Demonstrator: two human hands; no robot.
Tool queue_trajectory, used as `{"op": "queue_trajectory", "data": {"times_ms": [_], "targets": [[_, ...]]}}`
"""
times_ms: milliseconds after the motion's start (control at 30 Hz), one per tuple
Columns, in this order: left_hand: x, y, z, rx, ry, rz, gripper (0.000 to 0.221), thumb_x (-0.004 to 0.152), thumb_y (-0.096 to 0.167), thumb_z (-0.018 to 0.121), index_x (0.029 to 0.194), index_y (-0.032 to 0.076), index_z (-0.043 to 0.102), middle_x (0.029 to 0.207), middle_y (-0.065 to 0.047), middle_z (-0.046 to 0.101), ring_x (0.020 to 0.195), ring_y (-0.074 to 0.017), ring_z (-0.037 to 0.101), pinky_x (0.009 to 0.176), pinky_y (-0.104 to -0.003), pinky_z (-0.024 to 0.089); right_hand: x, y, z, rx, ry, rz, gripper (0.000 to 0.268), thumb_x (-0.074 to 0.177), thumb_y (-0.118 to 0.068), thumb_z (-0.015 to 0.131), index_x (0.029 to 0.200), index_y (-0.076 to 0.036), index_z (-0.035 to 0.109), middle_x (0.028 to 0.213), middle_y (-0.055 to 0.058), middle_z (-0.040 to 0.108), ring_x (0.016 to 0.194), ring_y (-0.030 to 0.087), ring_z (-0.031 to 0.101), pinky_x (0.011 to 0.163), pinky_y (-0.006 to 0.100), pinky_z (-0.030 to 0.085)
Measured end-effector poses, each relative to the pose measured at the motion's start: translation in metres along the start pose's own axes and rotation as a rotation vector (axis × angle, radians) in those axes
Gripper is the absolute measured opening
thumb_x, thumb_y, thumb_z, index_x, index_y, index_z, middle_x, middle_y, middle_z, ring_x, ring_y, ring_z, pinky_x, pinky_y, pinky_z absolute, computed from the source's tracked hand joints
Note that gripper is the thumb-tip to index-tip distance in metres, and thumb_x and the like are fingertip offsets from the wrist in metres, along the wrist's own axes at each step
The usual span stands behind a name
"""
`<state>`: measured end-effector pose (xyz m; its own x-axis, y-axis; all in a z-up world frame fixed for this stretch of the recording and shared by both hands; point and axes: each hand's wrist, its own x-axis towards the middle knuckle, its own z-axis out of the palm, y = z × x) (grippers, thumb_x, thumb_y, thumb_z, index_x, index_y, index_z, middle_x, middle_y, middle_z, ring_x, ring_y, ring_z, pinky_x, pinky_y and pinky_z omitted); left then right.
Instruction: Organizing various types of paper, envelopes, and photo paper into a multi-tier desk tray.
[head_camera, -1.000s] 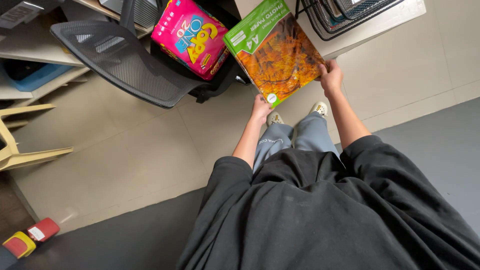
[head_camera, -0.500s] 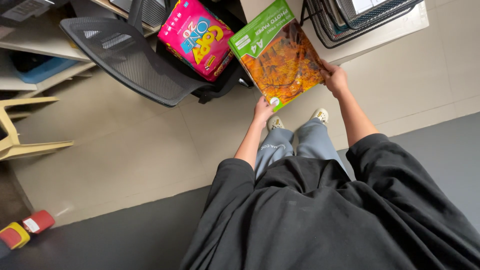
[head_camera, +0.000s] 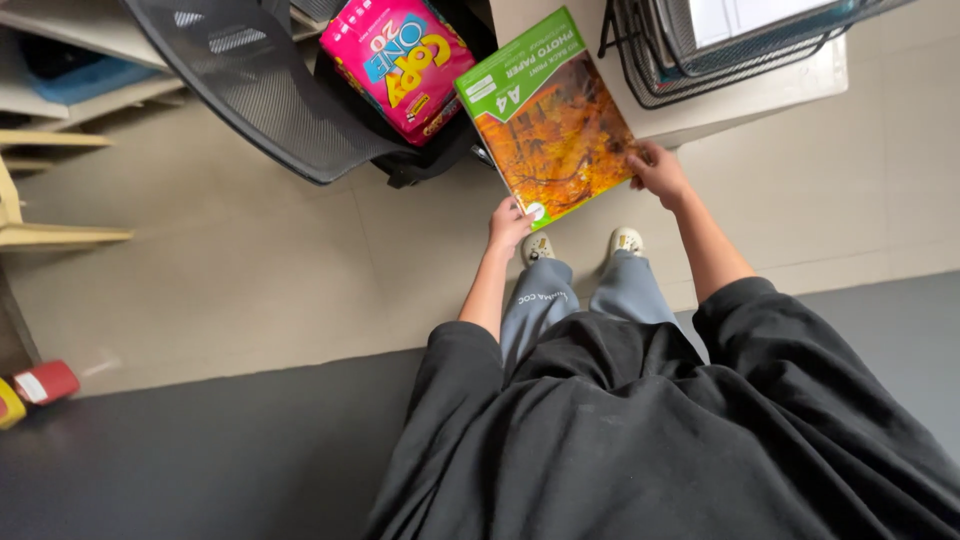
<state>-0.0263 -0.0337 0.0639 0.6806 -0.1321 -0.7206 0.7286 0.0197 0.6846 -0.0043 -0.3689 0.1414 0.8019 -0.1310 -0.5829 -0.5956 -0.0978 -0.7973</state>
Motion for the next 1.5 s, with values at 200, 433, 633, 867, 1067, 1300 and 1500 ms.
{"op": "queue_trajectory", "data": {"times_ms": [200, 433, 633, 867, 1067, 1300, 1500], "targets": [[-0.054, 0.013, 0.028, 0.025, 0.039, 0.039, 0.041, 0.089, -0.008, 0.07, 0.124, 0.002, 0.053, 0.105, -0.013, 0.072, 0.09, -0.0185, 0.071, 0.067, -0.029, 0.059, -0.041, -0.072, -0.02, -0.082, -0.172, -0.017, 0.034, 0.103, -0.008, 0.057, 0.134, 0.002, 0.049, 0.109, 0.014, 0.068, 0.075, 0.025, 0.076, 0.063, 0.034, 0.063], [-0.18, 0.033, 0.086, -0.172, 0.018, 0.036, 0.056, 0.088, -0.008, 0.065, 0.139, 0.009, 0.049, 0.117, -0.009, 0.071, 0.095, -0.0109, 0.072, 0.065, -0.023, 0.056, -0.103, -0.076, -0.085, -0.069, -0.343, -0.085, 0.03, 0.105, -0.008, 0.055, 0.133, 0.002, 0.05, 0.107, 0.019, 0.07, 0.083, 0.027, 0.076, 0.069, 0.035, 0.063], [-0.256, 0.04, 0.118, -0.059, -0.037, 0.013, 0.056, 0.09, -0.004, 0.069, 0.141, 0.005, 0.048, 0.119, -0.013, 0.073, 0.089, -0.0125, 0.074, 0.066, -0.025, 0.059, -0.177, -0.087, -0.139, -0.002, -0.538, 0.049, 0.03, 0.106, -0.009, 0.05, 0.134, 0.002, 0.043, 0.109, 0.02, 0.071, 0.087, 0.029, 0.077, 0.077, 0.037, 0.062], [-0.297, 0.021, 0.166, -0.035, -0.119, 0.033, 0.065, 0.089, -0.003, 0.07, 0.148, 0.006, 0.044, 0.118, -0.013, 0.072, 0.087, -0.0136, 0.071, 0.065, -0.027, 0.055, -0.22, -0.083, -0.191, 0.046, -0.53, 0.045, 0.036, 0.104, -0.01, 0.05, 0.138, 0.002, 0.045, 0.111, 0.019, 0.071, 0.088, 0.027, 0.077, 0.079, 0.035, 0.064], [-0.338, 0.015, 0.206, -0.123, -0.139, 0.056, 0.062, 0.091, -0.003, 0.069, 0.146, 0.005, 0.044, 0.125, -0.011, 0.069, 0.101, -0.0139, 0.072, 0.075, -0.027, 0.06, -0.258, -0.097, -0.225, -0.041, -0.523, 0.072, 0.036, 0.103, -0.009, 0.051, 0.138, 0.002, 0.048, 0.103, 0.019, 0.074, 0.083, 0.026, 0.077, 0.077, 0.036, 0.063], [-0.332, 0.019, 0.238, -0.142, -0.249, 0.218, 0.059, 0.093, -0.007, 0.068, 0.146, 0.001, 0.044, 0.131, -0.012, 0.067, 0.111, -0.0175, 0.072, 0.084, -0.029, 0.061, -0.272, -0.071, -0.266, 0.057, -0.447, 0.009, 0.039, 0.103, -0.007, 0.05, 0.14, 0.002, 0.047, 0.112, 0.017, 0.07, 0.086, 0.027, 0.076, 0.079, 0.038, 0.063], [-0.3, 0.04, 0.248, -0.018, -0.287, 0.136, 0.065, 0.091, -0.007, 0.068, 0.149, 0.004, 0.041, 0.124, -0.014, 0.069, 0.099, -0.0172, 0.072, 0.077, -0.029, 0.059, -0.268, -0.064, -0.282, 0.106, -0.382, -0.022, 0.039, 0.105, -0.008, 0.05, 0.141, 0.003, 0.046, 0.114, 0.017, 0.07, 0.087, 0.028, 0.075, 0.081, 0.037, 0.062]]}}
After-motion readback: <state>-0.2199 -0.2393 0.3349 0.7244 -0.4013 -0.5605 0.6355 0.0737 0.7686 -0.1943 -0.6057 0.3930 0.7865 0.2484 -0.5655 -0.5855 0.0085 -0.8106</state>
